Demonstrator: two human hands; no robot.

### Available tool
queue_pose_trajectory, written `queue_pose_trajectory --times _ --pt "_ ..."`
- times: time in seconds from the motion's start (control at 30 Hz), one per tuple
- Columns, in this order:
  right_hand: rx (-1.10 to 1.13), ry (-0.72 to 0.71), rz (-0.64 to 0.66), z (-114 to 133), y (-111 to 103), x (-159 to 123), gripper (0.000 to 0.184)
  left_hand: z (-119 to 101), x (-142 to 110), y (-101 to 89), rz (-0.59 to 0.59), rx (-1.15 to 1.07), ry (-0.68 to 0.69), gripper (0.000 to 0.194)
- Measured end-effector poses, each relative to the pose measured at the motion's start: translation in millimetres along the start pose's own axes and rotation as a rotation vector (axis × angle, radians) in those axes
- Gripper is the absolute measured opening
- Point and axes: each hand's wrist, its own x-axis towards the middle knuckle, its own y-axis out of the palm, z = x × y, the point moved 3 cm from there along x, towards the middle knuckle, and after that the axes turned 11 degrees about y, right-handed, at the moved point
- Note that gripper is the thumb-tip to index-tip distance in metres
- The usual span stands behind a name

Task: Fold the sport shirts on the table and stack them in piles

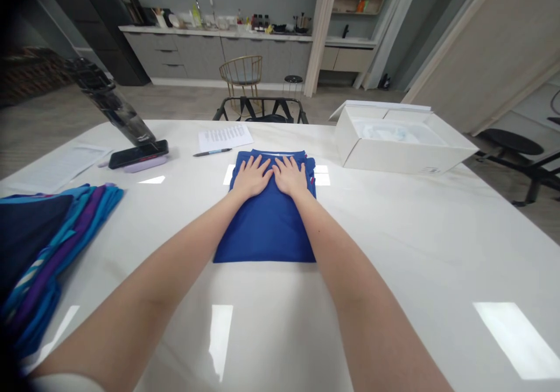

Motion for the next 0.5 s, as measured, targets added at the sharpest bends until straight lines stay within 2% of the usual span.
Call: queue_pose_trajectory --times 0.17,0.37,0.5 --pt "-0.031 0.131 0.004 -11.0 -3.6 2.4 0.065 0.3 0.8 -2.1 -0.004 0.011 -0.128 0.073" --pt "-0.034 0.261 -0.014 -24.5 -8.4 -8.2 0.079 -5.5 -4.1 -5.0 -0.02 0.078 -0.214 0.074" --pt "-0.035 0.269 -0.021 -30.0 -10.3 -23.5 0.084 -19.0 -18.8 -6.9 0.019 0.094 -0.25 0.069"
